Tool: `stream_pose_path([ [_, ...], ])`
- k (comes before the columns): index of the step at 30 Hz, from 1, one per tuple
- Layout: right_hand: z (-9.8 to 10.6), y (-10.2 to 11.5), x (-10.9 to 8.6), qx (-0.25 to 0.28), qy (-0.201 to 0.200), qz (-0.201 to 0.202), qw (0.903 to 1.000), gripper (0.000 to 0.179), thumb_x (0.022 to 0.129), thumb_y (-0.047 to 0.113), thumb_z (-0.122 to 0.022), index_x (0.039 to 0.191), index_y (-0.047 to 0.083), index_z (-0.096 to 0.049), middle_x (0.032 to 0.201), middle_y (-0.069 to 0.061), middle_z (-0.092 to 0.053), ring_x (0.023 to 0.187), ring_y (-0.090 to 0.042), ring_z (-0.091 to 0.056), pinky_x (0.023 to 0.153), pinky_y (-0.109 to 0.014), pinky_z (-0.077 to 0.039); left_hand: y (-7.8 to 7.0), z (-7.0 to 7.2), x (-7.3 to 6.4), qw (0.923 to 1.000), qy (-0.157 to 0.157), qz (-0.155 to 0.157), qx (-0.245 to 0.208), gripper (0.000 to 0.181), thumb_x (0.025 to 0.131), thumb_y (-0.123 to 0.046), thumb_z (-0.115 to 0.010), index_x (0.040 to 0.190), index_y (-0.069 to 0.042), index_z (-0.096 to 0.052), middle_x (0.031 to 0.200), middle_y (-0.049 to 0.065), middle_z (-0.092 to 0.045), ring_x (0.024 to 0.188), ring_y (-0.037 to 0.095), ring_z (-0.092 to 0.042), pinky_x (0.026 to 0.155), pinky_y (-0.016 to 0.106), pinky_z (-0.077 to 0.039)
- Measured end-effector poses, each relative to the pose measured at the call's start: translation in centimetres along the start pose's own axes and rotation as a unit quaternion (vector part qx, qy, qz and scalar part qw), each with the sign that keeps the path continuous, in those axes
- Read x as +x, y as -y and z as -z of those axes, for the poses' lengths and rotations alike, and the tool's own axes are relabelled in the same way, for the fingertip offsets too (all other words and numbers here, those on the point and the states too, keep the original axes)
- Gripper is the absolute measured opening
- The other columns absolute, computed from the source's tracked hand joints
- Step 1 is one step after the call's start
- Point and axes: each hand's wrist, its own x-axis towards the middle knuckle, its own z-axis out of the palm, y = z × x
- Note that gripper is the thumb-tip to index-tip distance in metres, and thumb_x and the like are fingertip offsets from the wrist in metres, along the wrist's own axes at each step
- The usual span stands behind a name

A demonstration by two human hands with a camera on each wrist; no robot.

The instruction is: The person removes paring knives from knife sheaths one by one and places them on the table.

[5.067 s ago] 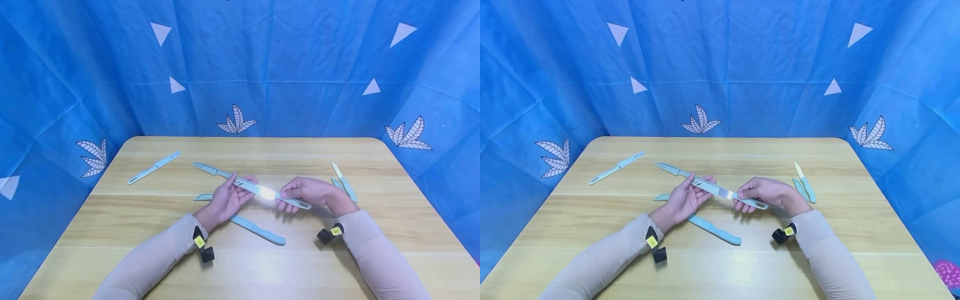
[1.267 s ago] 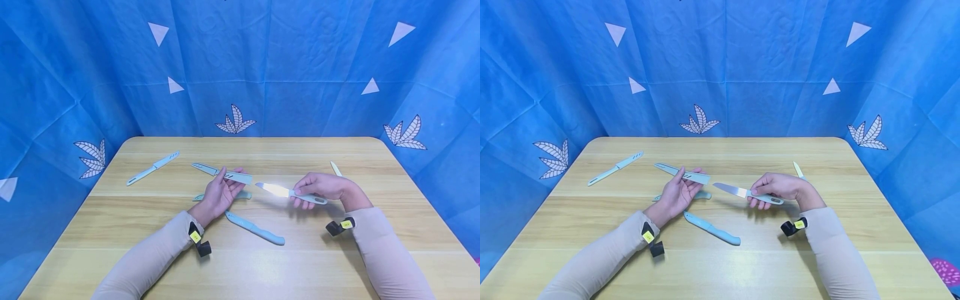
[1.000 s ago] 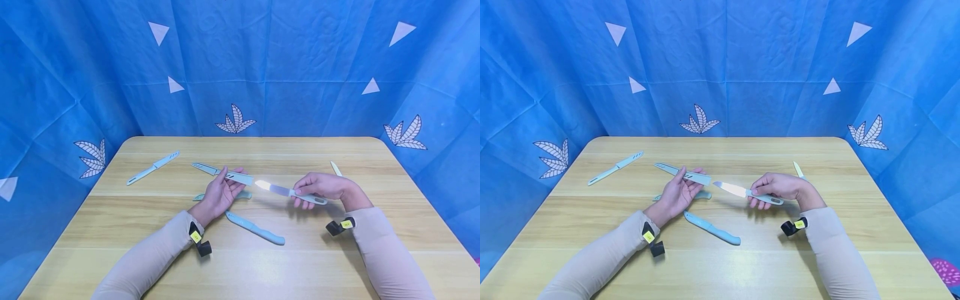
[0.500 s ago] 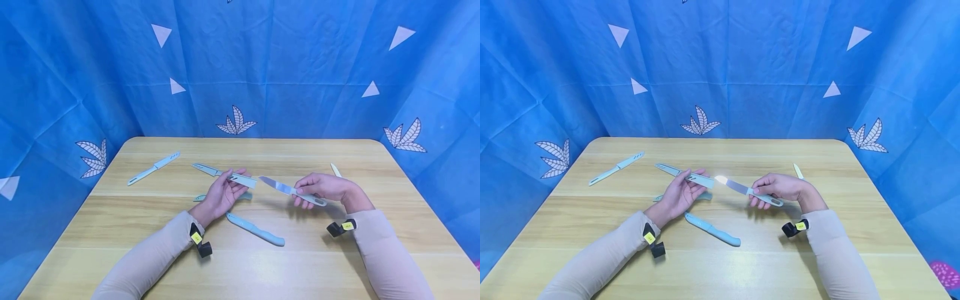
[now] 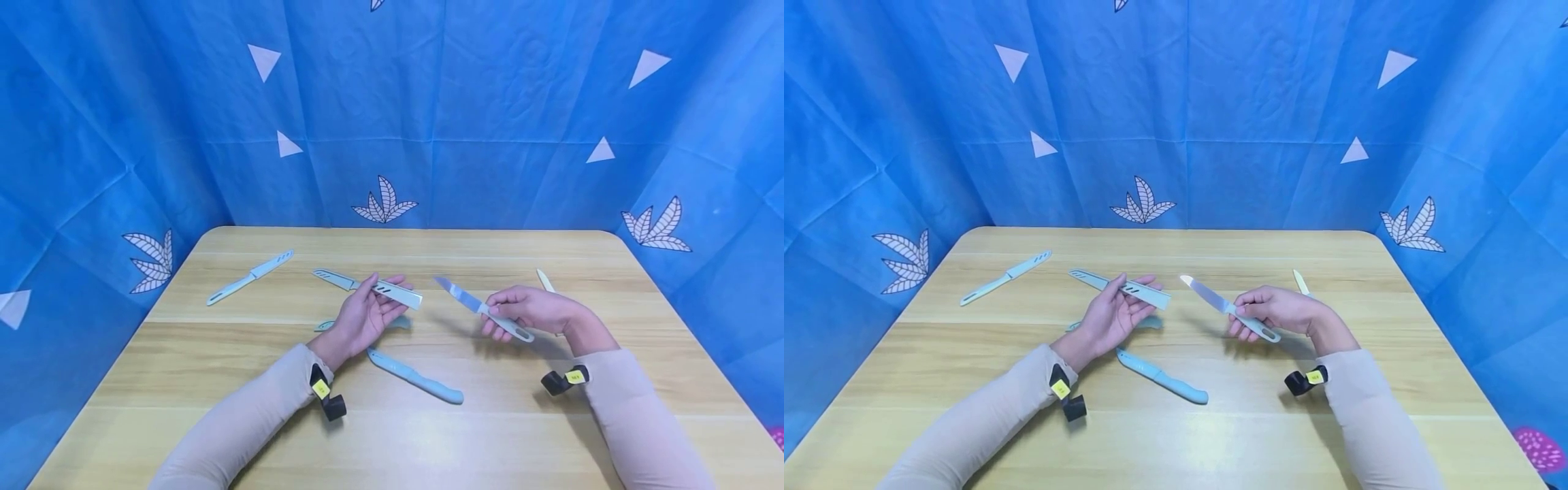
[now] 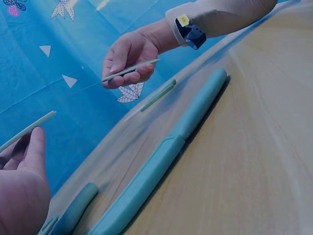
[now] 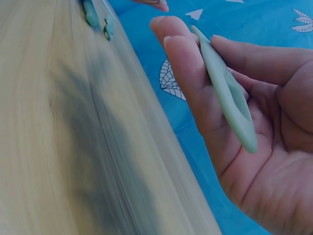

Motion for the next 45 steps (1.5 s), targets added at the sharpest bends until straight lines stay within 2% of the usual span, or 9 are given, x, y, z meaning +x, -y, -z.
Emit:
stream_pose_path([
  [5, 0.0, 0.2, -0.2, 0.004, -0.031, -0.006, 0.9995, 0.04, 0.104, 0.014, -0.047, 0.117, -0.024, -0.045, 0.105, -0.031, -0.061, 0.089, -0.027, -0.065, 0.081, -0.041, -0.06, -0.1, -0.3, 0.2, 0.9999, -0.007, 0.005, 0.011, 0.055, 0.107, -0.04, -0.034, 0.142, 0.002, -0.041, 0.147, 0.025, -0.04, 0.128, 0.032, -0.05, 0.105, 0.036, -0.046],
  [10, 0.0, 0.4, -0.3, 0.015, -0.059, -0.014, 0.9981, 0.041, 0.104, 0.016, -0.047, 0.119, -0.023, -0.045, 0.101, -0.021, -0.063, 0.088, -0.023, -0.063, 0.081, -0.039, -0.059, -0.2, -0.6, 0.6, 0.9993, -0.013, 0.003, 0.036, 0.054, 0.107, -0.039, -0.036, 0.14, 0.003, -0.044, 0.145, 0.026, -0.042, 0.126, 0.032, -0.053, 0.104, 0.036, -0.047],
  [15, 0.0, 0.6, -0.4, 0.017, -0.077, -0.018, 0.9967, 0.041, 0.104, 0.015, -0.047, 0.121, -0.023, -0.045, 0.102, -0.021, -0.063, 0.088, -0.022, -0.062, 0.081, -0.038, -0.058, 0.0, -0.7, 1.0, 0.9975, -0.028, -0.005, 0.065, 0.052, 0.106, -0.038, -0.037, 0.136, 0.003, -0.049, 0.137, 0.024, -0.052, 0.123, 0.033, -0.055, 0.102, 0.036, -0.049],
  [20, -0.1, 0.8, -0.5, 0.006, -0.108, -0.031, 0.9936, 0.043, 0.104, 0.017, -0.05, 0.124, -0.02, -0.047, 0.103, -0.018, -0.065, 0.089, -0.023, -0.063, 0.083, -0.039, -0.057, 0.0, -0.8, 1.2, 0.9967, -0.027, -0.014, 0.075, 0.05, 0.106, -0.036, -0.039, 0.134, 0.004, -0.05, 0.137, 0.026, -0.051, 0.118, 0.032, -0.058, 0.101, 0.036, -0.049],
  [23, 0.0, 0.9, -0.7, 0.001, -0.126, -0.034, 0.9914, 0.044, 0.103, 0.019, -0.05, 0.125, -0.019, -0.047, 0.105, -0.022, -0.065, 0.089, -0.023, -0.063, 0.083, -0.039, -0.057, 0.0, -1.0, 1.4, 0.9964, -0.026, -0.016, 0.08, 0.049, 0.106, -0.035, -0.04, 0.135, 0.004, -0.049, 0.137, 0.027, -0.05, 0.116, 0.031, -0.06, 0.101, 0.035, -0.049],
  [28, 0.3, 0.9, -0.7, 0.003, -0.139, -0.021, 0.99, 0.044, 0.104, 0.018, -0.05, 0.126, -0.02, -0.046, 0.109, -0.03, -0.062, 0.089, -0.023, -0.064, 0.082, -0.036, -0.057, -0.2, -1.3, 1.9, 0.9958, -0.027, -0.013, 0.087, 0.048, 0.107, -0.033, -0.039, 0.136, 0.004, -0.049, 0.138, 0.027, -0.049, 0.111, 0.028, -0.063, 0.1, 0.034, -0.05],
  [34, 0.5, 0.8, -0.7, 0.004, -0.147, -0.007, 0.9891, 0.044, 0.104, 0.016, -0.048, 0.128, -0.02, -0.043, 0.11, -0.024, -0.065, 0.094, -0.027, -0.066, 0.082, -0.034, -0.058, -0.2, -1.5, 2.4, 0.9939, -0.04, -0.006, 0.102, 0.047, 0.106, -0.033, -0.04, 0.133, 0.004, -0.051, 0.135, 0.03, -0.05, 0.107, 0.027, -0.065, 0.098, 0.034, -0.051],
  [40, 0.6, 0.8, -0.8, 0.013, -0.161, -0.009, 0.9869, 0.043, 0.104, 0.017, -0.049, 0.129, -0.019, -0.043, 0.114, -0.028, -0.063, 0.096, -0.028, -0.067, 0.081, -0.033, -0.058, -0.2, -1.9, 3.2, 0.9931, -0.042, 0.001, 0.11, 0.045, 0.106, -0.031, -0.041, 0.133, 0.004, -0.052, 0.143, 0.032, -0.039, 0.108, 0.029, -0.064, 0.097, 0.034, -0.052],
  [45, 0.6, 0.8, -1.0, 0.016, -0.167, -0.008, 0.9858, 0.043, 0.104, 0.017, -0.049, 0.127, -0.019, -0.043, 0.115, -0.026, -0.064, 0.097, -0.027, -0.067, 0.082, -0.033, -0.058, 0.0, -2.3, 3.8, 0.9917, -0.055, 0.001, 0.117, 0.044, 0.106, -0.03, -0.043, 0.128, 0.005, -0.056, 0.137, 0.032, -0.046, 0.107, 0.031, -0.064, 0.095, 0.035, -0.054],
])
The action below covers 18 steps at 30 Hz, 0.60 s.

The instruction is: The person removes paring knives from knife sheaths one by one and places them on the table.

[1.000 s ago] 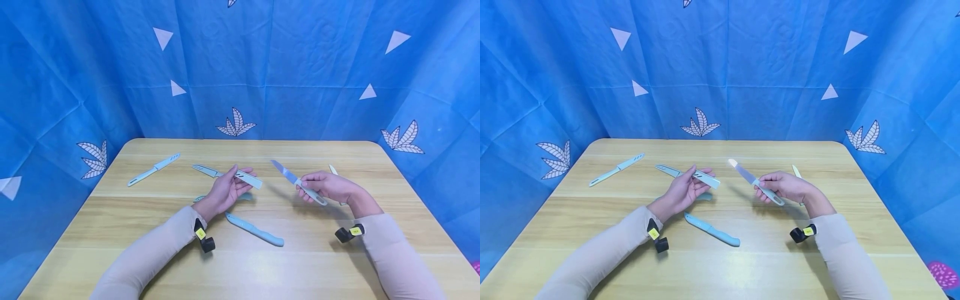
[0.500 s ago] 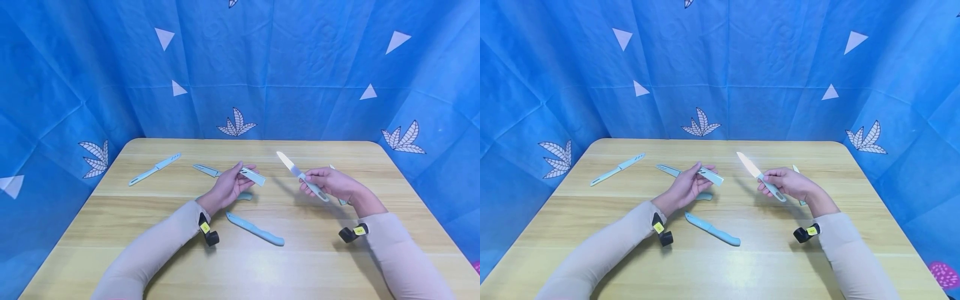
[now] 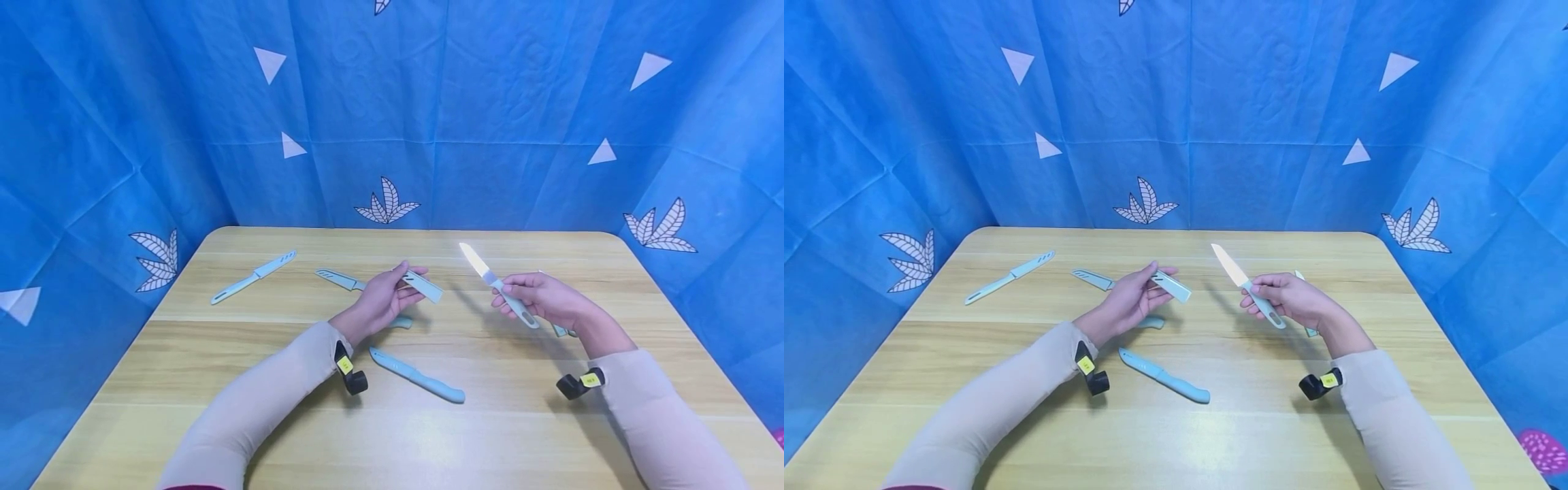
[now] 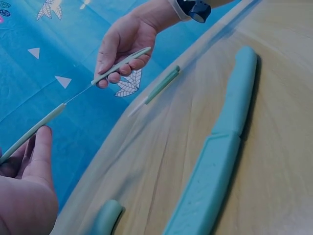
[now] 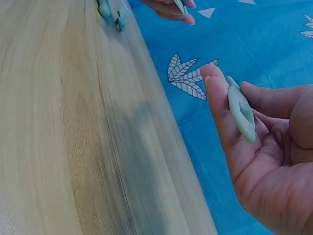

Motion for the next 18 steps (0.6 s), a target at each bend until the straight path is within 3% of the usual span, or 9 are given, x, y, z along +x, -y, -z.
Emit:
stream_pose_path([
  [8, 0.1, -0.1, -0.3, -0.002, -0.006, 0.0, 1.0, 0.045, 0.105, 0.017, -0.048, 0.13, -0.02, -0.041, 0.114, -0.023, -0.065, 0.098, -0.028, -0.067, 0.083, -0.034, -0.058, 0.1, -0.5, 0.8, 0.9998, -0.008, 0.009, 0.016, 0.044, 0.103, -0.031, -0.049, 0.125, 0.006, -0.059, 0.12, 0.025, -0.061, 0.108, 0.031, -0.065, 0.094, 0.034, -0.054],
  [18, 0.6, -0.6, -0.5, -0.015, -0.013, 0.003, 0.9998, 0.043, 0.105, 0.017, -0.047, 0.127, -0.02, -0.044, 0.112, -0.022, -0.065, 0.099, -0.031, -0.066, 0.086, -0.037, -0.058, 0.3, -1.4, 2.0, 0.9987, 0.006, 0.017, 0.047, 0.043, 0.104, -0.031, -0.049, 0.125, 0.006, -0.059, 0.119, 0.023, -0.062, 0.109, 0.03, -0.064, 0.094, 0.034, -0.054],
])
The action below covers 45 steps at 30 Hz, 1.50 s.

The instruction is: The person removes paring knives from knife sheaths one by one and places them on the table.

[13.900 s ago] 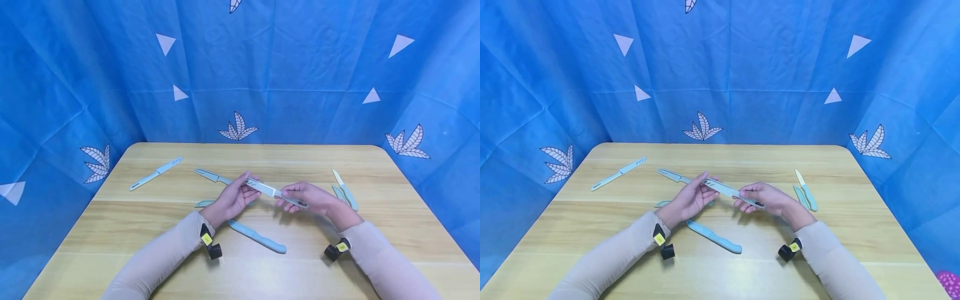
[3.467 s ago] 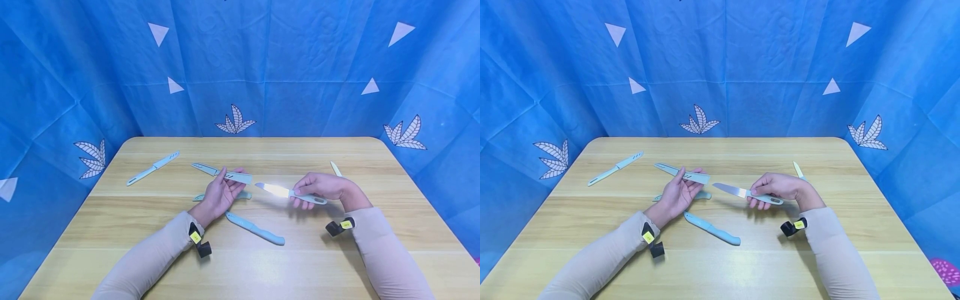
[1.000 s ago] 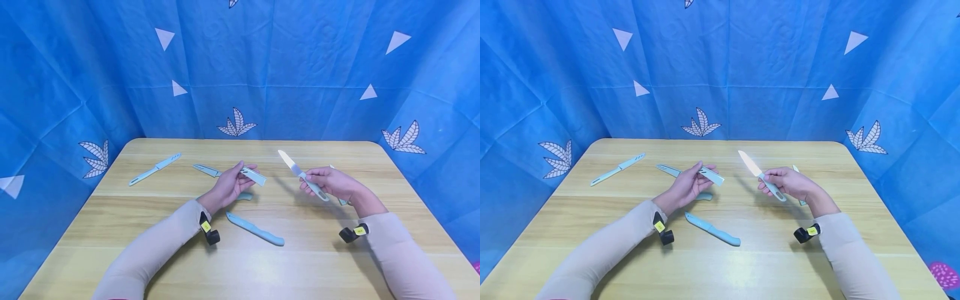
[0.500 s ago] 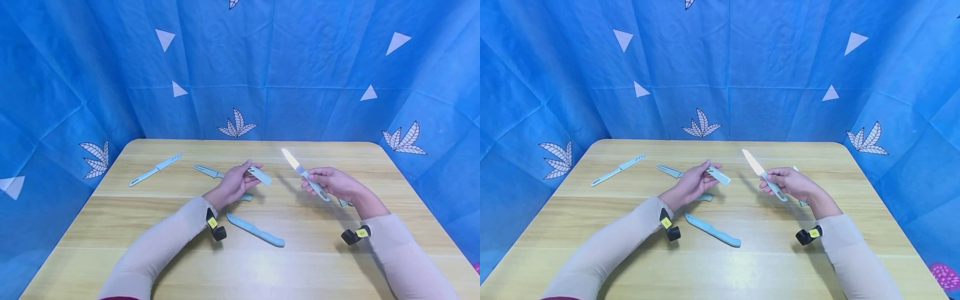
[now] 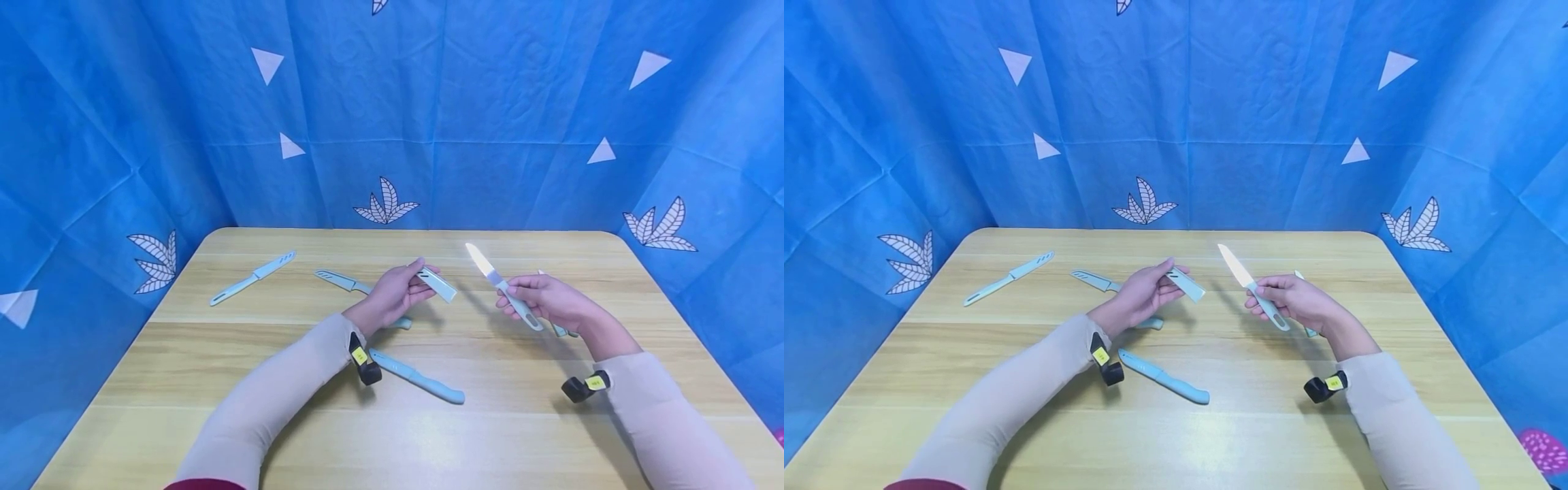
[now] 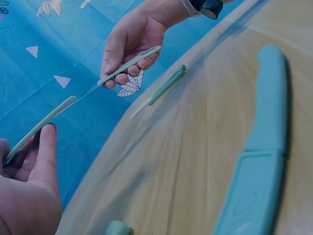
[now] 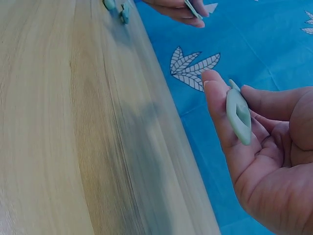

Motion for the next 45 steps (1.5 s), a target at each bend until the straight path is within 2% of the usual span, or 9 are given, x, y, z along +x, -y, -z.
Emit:
stream_pose_path([
  [12, 0.5, -0.5, -0.4, 0.006, -0.02, -0.007, 0.9998, 0.043, 0.105, 0.017, -0.048, 0.128, -0.019, -0.044, 0.112, -0.021, -0.065, 0.102, -0.029, -0.066, 0.09, -0.039, -0.057, 0.4, -1.3, 1.5, 0.9993, 0.017, 0.012, 0.03, 0.048, 0.102, -0.033, -0.051, 0.129, 0.007, -0.056, 0.119, 0.022, -0.063, 0.106, 0.028, -0.065, 0.094, 0.033, -0.055],
  [15, 0.6, -0.5, -0.5, 0.009, -0.02, -0.008, 0.9997, 0.043, 0.105, 0.017, -0.047, 0.129, -0.019, -0.042, 0.112, -0.018, -0.066, 0.103, -0.027, -0.066, 0.09, -0.038, -0.057, 0.5, -1.5, 1.8, 0.9991, 0.021, 0.017, 0.031, 0.046, 0.102, -0.032, -0.051, 0.127, 0.006, -0.057, 0.118, 0.022, -0.063, 0.104, 0.027, -0.066, 0.093, 0.033, -0.055],
  [19, 0.8, -0.4, -0.7, 0.008, -0.022, -0.011, 0.9997, 0.045, 0.105, 0.017, -0.047, 0.13, -0.019, -0.04, 0.117, -0.023, -0.064, 0.106, -0.03, -0.064, 0.09, -0.037, -0.057, 0.5, -2.0, 2.2, 0.9988, 0.02, 0.023, 0.038, 0.042, 0.102, -0.031, -0.053, 0.123, 0.004, -0.06, 0.114, 0.021, -0.064, 0.1, 0.027, -0.067, 0.092, 0.034, -0.056],
  [32, 1.2, -0.5, -1.2, 0.003, -0.034, -0.008, 0.9994, 0.043, 0.105, 0.015, -0.045, 0.131, -0.019, -0.037, 0.118, -0.024, -0.063, 0.106, -0.029, -0.065, 0.092, -0.04, -0.056, 1.1, -3.5, 3.3, 0.995, 0.031, 0.026, 0.092, 0.039, 0.101, -0.031, -0.054, 0.115, 0.005, -0.063, 0.108, 0.018, -0.069, 0.095, 0.025, -0.068, 0.088, 0.032, -0.057],
  [39, 1.4, -0.6, -1.4, 0.009, -0.047, -0.014, 0.9988, 0.044, 0.105, 0.015, -0.048, 0.129, -0.02, -0.038, 0.116, -0.024, -0.063, 0.105, -0.028, -0.065, 0.092, -0.037, -0.056, 1.6, -3.9, 4.3, 0.9928, 0.051, 0.025, 0.105, 0.042, 0.101, -0.029, -0.055, 0.12, 0.008, -0.06, 0.104, 0.017, -0.069, 0.09, 0.021, -0.068, 0.087, 0.031, -0.058],
  [45, 1.7, -0.7, -1.6, 0.004, -0.057, -0.024, 0.9981, 0.045, 0.105, 0.017, -0.048, 0.131, -0.018, -0.037, 0.117, -0.021, -0.064, 0.107, -0.029, -0.063, 0.093, -0.035, -0.055, 1.9, -4.4, 5.0, 0.9922, 0.051, 0.03, 0.11, 0.044, 0.1, -0.028, -0.058, 0.124, 0.009, -0.058, 0.102, 0.015, -0.068, 0.085, 0.019, -0.067, 0.086, 0.03, -0.058],
])
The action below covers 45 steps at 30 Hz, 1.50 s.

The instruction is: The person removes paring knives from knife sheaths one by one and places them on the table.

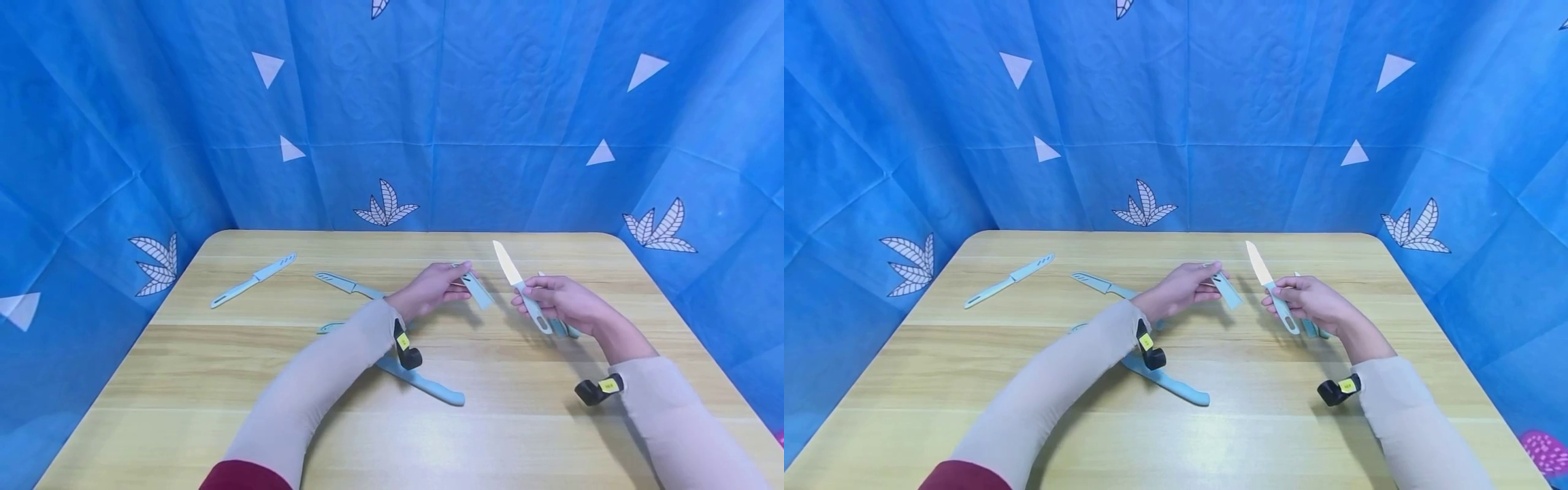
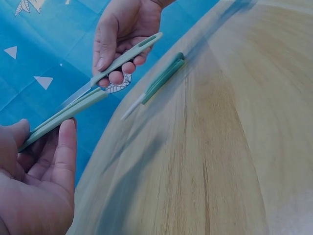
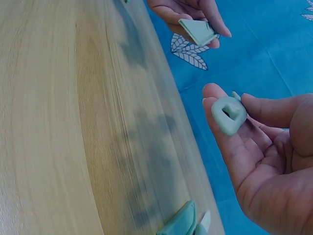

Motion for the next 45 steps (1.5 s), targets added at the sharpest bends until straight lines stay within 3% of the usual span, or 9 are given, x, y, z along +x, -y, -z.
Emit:
stream_pose_path([
  [11, 0.5, -0.2, -0.2, -0.003, -0.018, -0.006, 0.9998, 0.047, 0.104, 0.016, -0.049, 0.132, -0.019, -0.036, 0.119, -0.026, -0.06, 0.106, -0.029, -0.064, 0.094, -0.038, -0.055, 0.5, -1.1, 1.3, 0.9995, 0.016, 0.001, 0.026, 0.043, 0.098, -0.027, -0.06, 0.124, 0.008, -0.061, 0.1, 0.015, -0.069, 0.085, 0.021, -0.067, 0.087, 0.033, -0.058],
  [17, 0.6, -0.2, -0.2, -0.006, -0.031, -0.004, 0.9995, 0.048, 0.104, 0.016, -0.05, 0.132, -0.019, -0.037, 0.114, -0.021, -0.064, 0.104, -0.026, -0.066, 0.09, -0.03, -0.056, 0.6, -1.8, 1.9, 0.9985, 0.022, -0.004, 0.051, 0.041, 0.099, -0.024, -0.059, 0.121, 0.01, -0.061, 0.096, 0.016, -0.07, 0.083, 0.021, -0.069, 0.086, 0.036, -0.058],
  [33, 1.1, -1.2, -0.3, -0.015, -0.039, -0.012, 0.9991, 0.045, 0.103, 0.015, -0.052, 0.13, -0.019, -0.04, 0.114, -0.021, -0.066, 0.102, -0.022, -0.067, 0.087, -0.028, -0.057, 1.5, -4.0, 3.8, 0.9924, 0.006, -0.005, 0.123, 0.028, 0.095, -0.028, -0.065, 0.1, 0.0, -0.069, 0.089, 0.013, -0.072, 0.075, 0.02, -0.069, 0.078, 0.033, -0.06],
  [45, 1.0, -2.0, -0.2, -0.045, -0.05, -0.023, 0.9974, 0.044, 0.103, 0.015, -0.051, 0.13, -0.018, -0.044, 0.112, -0.021, -0.066, 0.098, -0.022, -0.067, 0.085, -0.028, -0.058, 1.7, -5.1, 3.9, 0.9873, -0.019, 0.005, 0.158, 0.023, 0.095, -0.025, -0.066, 0.089, -0.003, -0.071, 0.08, 0.013, -0.072, 0.063, 0.015, -0.066, 0.071, 0.033, -0.061],
])
